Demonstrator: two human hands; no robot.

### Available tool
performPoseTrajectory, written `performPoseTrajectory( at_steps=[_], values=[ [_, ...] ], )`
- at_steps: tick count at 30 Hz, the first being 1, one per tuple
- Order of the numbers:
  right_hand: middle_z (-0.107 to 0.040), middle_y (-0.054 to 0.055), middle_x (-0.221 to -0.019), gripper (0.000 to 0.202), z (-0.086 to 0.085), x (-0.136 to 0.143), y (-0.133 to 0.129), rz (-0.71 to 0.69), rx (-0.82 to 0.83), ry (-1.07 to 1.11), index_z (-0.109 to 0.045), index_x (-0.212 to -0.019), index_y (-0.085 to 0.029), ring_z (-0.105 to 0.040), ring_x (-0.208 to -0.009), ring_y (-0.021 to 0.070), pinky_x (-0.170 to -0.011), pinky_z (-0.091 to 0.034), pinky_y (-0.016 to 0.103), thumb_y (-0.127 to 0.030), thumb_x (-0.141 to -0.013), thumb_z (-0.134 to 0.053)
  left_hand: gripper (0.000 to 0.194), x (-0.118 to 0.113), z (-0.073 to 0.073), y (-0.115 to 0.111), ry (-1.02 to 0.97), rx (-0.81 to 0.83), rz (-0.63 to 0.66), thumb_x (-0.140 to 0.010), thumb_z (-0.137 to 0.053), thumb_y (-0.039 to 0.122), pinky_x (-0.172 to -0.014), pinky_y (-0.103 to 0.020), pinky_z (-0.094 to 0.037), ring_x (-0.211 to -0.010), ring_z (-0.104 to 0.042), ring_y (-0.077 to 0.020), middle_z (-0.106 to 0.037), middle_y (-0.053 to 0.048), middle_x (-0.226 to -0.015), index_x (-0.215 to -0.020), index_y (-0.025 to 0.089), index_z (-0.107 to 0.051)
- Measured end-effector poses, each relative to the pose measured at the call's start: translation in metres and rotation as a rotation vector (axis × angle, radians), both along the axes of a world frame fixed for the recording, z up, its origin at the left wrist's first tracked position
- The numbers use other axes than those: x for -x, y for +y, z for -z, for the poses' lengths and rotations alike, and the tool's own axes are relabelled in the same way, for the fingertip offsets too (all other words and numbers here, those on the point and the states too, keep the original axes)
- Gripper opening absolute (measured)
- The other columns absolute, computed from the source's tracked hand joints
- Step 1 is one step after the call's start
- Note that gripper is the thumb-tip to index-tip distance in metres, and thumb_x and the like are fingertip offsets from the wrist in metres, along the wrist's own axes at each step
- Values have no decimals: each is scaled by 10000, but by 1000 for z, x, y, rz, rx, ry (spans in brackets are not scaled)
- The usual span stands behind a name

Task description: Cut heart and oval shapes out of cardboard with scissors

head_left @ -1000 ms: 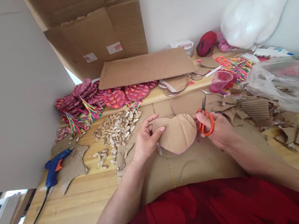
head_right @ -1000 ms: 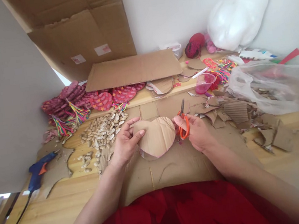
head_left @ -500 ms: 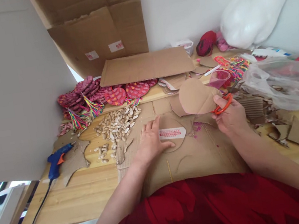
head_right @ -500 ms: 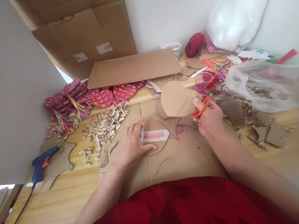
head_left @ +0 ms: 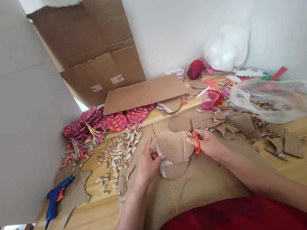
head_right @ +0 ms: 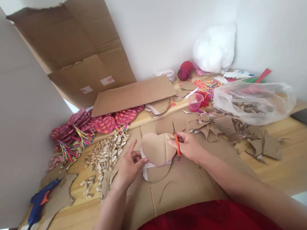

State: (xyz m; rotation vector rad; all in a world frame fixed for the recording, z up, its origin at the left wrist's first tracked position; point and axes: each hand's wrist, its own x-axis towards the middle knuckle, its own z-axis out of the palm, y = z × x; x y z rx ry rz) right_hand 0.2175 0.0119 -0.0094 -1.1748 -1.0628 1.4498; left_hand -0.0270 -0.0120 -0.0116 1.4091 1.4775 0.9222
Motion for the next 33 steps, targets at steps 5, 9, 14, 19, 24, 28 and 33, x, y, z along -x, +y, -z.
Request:
performPoseTrajectory(
  at_steps=[5,9,14,19,24,28,33],
  values=[
    [-555,-63,-595,369,-1,-3,-2,-70,-2,-14,-645,-715,-196,-409,-489,84,-437,-307,210,-445,-599,-893,550,23,-10,-1,-217,-191,-126,-872,-672,333,-880,-268,-505,-1024,-647,-174,-699,-61,-1213,-1402,221,-580],
    [-516,-69,-588,362,-2,-4,-5,-130,-5,-43,-637,-700,-177,-392,-538,83,-496,-289,205,-429,-617,-883,614,57,-32,-11,-21,-332,-370,-847,-723,378,-719,-194,-481,-757,-616,-110,-705,12,-897,-1428,260,-563],
    [-500,-73,-607,380,-1,1,-7,-156,-13,-52,-585,-680,-170,-381,-579,84,-535,-276,211,-367,-596,-899,394,62,-54,-26,39,-254,-355,-769,-782,414,-702,-266,-539,-802,-693,-187,-777,-63,-957,-1088,184,-760],
    [-431,-84,-579,406,0,13,-20,-301,49,13,-537,-668,-190,-346,-529,74,-484,-263,208,-403,-622,-880,171,6,-45,-32,307,-342,126,-878,-700,319,-814,-299,-545,-924,-699,-192,-772,-46,-1029,-1012,244,-775],
    [-457,-82,-573,406,3,17,-27,-341,136,61,-566,-726,-202,-361,-454,71,-387,-277,203,-484,-653,-849,294,-14,-34,-29,459,-451,241,-964,-601,318,-914,-330,-512,-1014,-660,-197,-755,-64,-1093,-1224,214,-691],
    [-481,-78,-552,413,5,17,-27,-333,186,101,-588,-761,-196,-388,-424,76,-363,-334,206,-550,-710,-795,310,-11,-29,-30,520,-450,294,-993,-545,336,-912,-343,-496,-1015,-638,-208,-741,-60,-1075,-1251,226,-676],
    [-528,-80,-568,420,-2,17,-28,-327,171,122,-559,-735,-185,-443,-487,65,-460,-383,188,-453,-654,-872,348,-19,-15,-31,420,-362,210,-1006,-504,316,-862,-296,-509,-953,-655,-182,-696,-62,-1060,-1322,251,-637]
  ],
)
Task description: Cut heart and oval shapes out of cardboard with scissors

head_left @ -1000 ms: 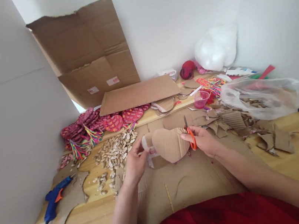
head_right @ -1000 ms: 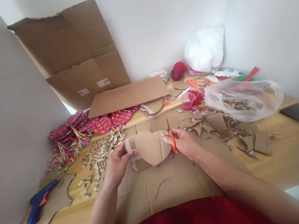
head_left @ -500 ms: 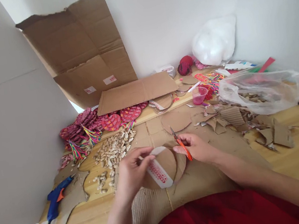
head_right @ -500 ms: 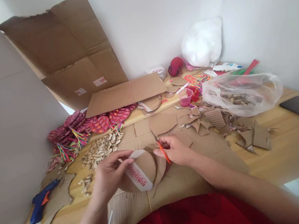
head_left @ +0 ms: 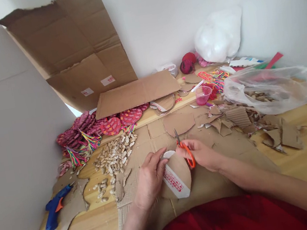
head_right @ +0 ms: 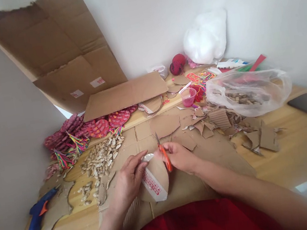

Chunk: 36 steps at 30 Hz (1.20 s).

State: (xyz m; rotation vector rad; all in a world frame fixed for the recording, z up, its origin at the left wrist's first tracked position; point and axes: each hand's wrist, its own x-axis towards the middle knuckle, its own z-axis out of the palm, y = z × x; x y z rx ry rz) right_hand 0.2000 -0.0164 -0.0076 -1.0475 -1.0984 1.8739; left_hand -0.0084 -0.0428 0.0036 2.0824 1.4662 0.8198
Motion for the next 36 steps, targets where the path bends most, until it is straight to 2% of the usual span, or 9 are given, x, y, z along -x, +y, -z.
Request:
performPoseTrajectory(
  at_steps=[4,11,16,19,21,23,26,31,36],
  values=[
    [-607,-71,-645,453,-7,-3,2,40,-5,-32,-572,-773,-175,-499,-570,69,-518,-386,175,-270,-537,-947,373,3,0,7,-138,108,-92,-971,-557,374,-774,-274,-515,-828,-636,-162,-680,-44,-972,-1315,258,-643],
    [-622,-29,-663,408,-3,-14,18,382,-71,13,-637,-795,-164,-523,-547,91,-465,-403,196,-434,-630,-895,433,25,-13,24,-526,738,10,-841,-686,552,-344,-160,-308,-403,-458,-47,-567,43,-655,-1011,155,-667],
    [-661,-20,-806,451,1,-20,28,620,-134,51,-565,-898,-223,-585,-593,105,-418,-387,182,-585,-734,-776,365,15,-15,77,-820,669,-231,-767,-809,402,-325,-126,-272,-382,-452,-14,-591,39,-661,-945,129,-645],
    [-655,-11,-753,452,-1,-18,26,589,-140,47,-563,-831,-205,-579,-552,109,-384,-356,184,-541,-688,-831,237,1,-13,122,-832,647,-307,-860,-735,309,-386,-138,-356,-433,-487,-26,-597,28,-705,-979,129,-639],
    [-644,-9,-705,438,-3,-15,23,538,-137,31,-581,-813,-193,-574,-530,113,-373,-346,186,-517,-682,-846,233,-10,-10,149,-812,651,-355,-918,-667,298,-556,-209,-517,-631,-621,-92,-662,-36,-889,-1071,124,-641],
    [-636,-12,-684,418,-4,-13,21,506,-146,5,-593,-822,-189,-567,-524,112,-375,-342,185,-521,-713,-824,368,-20,-7,170,-785,670,-387,-951,-621,356,-862,-434,-578,-1035,-655,-229,-632,-109,-1240,-1262,160,-596],
    [-629,-14,-693,410,-2,-13,20,454,-152,-40,-588,-827,-196,-561,-536,110,-387,-340,189,-544,-748,-788,393,-36,-6,194,-755,658,-430,-949,-621,360,-908,-470,-562,-1096,-638,-250,-611,-117,-1293,-1290,167,-584],
    [-627,-5,-718,398,1,-14,18,364,-163,-65,-589,-827,-206,-566,-556,123,-433,-382,229,-547,-758,-781,385,-57,-7,215,-723,531,-439,-951,-619,361,-904,-467,-564,-1091,-639,-248,-614,-113,-1287,-1283,169,-589],
    [-614,-12,-706,408,-2,-14,15,383,-168,-50,-585,-811,-208,-551,-547,121,-472,-391,244,-537,-728,-811,515,-58,8,195,-583,358,-454,-893,-694,332,-895,-429,-549,-1033,-664,-236,-601,-164,-1295,-1344,142,-534]
  ],
)
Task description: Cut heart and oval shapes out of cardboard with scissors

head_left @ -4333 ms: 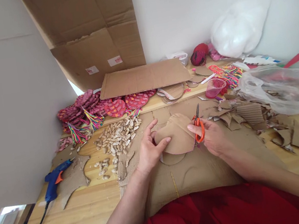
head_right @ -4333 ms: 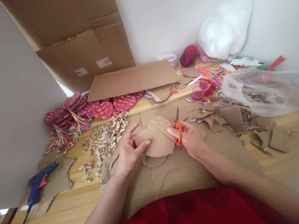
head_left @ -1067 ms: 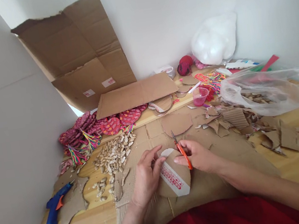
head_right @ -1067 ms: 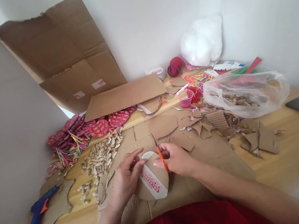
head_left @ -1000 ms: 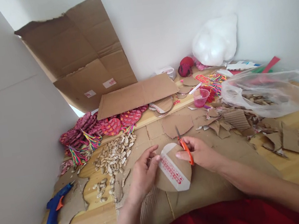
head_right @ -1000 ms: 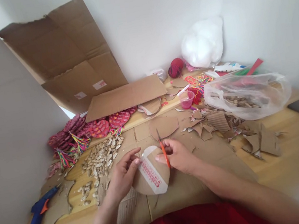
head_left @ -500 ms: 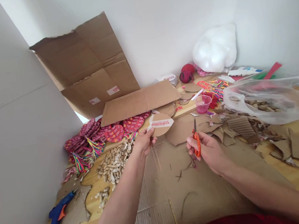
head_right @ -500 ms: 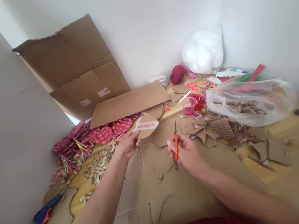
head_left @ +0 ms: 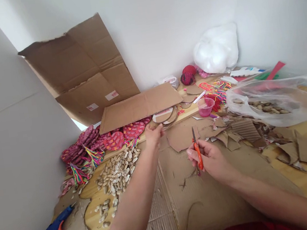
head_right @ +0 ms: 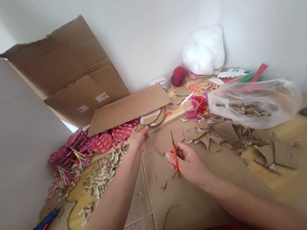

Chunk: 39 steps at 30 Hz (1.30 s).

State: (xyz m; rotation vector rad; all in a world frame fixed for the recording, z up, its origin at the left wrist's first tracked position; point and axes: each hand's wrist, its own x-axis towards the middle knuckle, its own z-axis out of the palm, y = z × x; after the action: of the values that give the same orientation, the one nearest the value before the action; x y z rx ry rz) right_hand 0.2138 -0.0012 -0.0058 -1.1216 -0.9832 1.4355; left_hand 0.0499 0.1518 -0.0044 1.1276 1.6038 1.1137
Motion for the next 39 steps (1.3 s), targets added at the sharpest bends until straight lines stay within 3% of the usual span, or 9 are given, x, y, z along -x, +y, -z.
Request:
performPoseTrajectory(
  at_steps=[5,8,11,13,16,19,30,35,39],
  values=[
    [-640,1,-745,415,0,-3,4,115,-27,1,-582,-862,-217,-594,-624,146,-526,-434,258,-568,-752,-773,669,-1,15,-44,235,-121,143,-548,-935,306,-1109,-445,-369,-1256,-552,-324,-665,-124,-1229,-1150,182,-671],
    [-651,9,-794,407,5,-5,11,182,-51,-33,-556,-895,-230,-626,-744,175,-586,-465,266,-575,-775,-736,1003,-8,14,-53,440,-128,258,-410,-974,274,-1183,-460,-236,-1436,-358,-388,-539,-182,-1453,-1332,179,-590],
    [-628,5,-795,392,12,-6,17,206,-65,-83,-542,-873,-232,-605,-768,180,-605,-465,269,-581,-794,-702,1162,-10,11,-49,564,-68,340,-445,-962,239,-1101,-406,-357,-1366,-471,-356,-554,-209,-1437,-1480,165,-440],
    [-611,-2,-772,390,18,-6,20,205,-76,-119,-547,-855,-231,-578,-722,175,-589,-454,271,-585,-792,-698,1085,-8,12,-45,539,-24,336,-523,-931,219,-949,-357,-465,-1129,-647,-292,-704,-152,-1201,-1484,173,-430],
    [-595,-19,-722,386,26,-3,23,191,-109,-179,-556,-839,-231,-536,-636,157,-571,-435,271,-589,-788,-691,630,-5,15,-45,512,12,336,-728,-813,259,-760,-292,-499,-813,-699,-200,-749,-51,-891,-1315,181,-600],
    [-595,-25,-686,376,30,-1,24,197,-143,-261,-557,-827,-235,-529,-600,157,-568,-429,276,-597,-805,-658,340,-7,16,-50,514,-1,333,-791,-768,335,-751,-292,-496,-807,-692,-199,-742,-68,-880,-1080,165,-712],
    [-684,152,-1114,255,12,-35,40,376,-226,-745,-548,-1056,-201,-622,-1088,324,-933,-436,425,-330,-847,-617,872,-48,3,-51,480,9,279,-555,-927,154,-972,-381,-461,-1135,-629,-298,-689,-140,-1165,-1342,145,-552],
    [-704,148,-1098,251,19,-36,44,341,-219,-858,-555,-1083,-193,-643,-1082,321,-914,-447,407,-317,-873,-612,436,-50,9,-47,311,124,290,-901,-689,335,-921,-454,-549,-1090,-640,-255,-628,-124,-1265,-1289,166,-586],
    [-709,133,-1083,233,18,-37,46,350,-194,-856,-546,-1065,-203,-653,-1062,312,-904,-452,408,-339,-884,-600,387,-46,8,-47,141,185,281,-950,-620,360,-903,-463,-564,-1088,-640,-248,-614,-115,-1287,-1284,168,-589]
  ],
)
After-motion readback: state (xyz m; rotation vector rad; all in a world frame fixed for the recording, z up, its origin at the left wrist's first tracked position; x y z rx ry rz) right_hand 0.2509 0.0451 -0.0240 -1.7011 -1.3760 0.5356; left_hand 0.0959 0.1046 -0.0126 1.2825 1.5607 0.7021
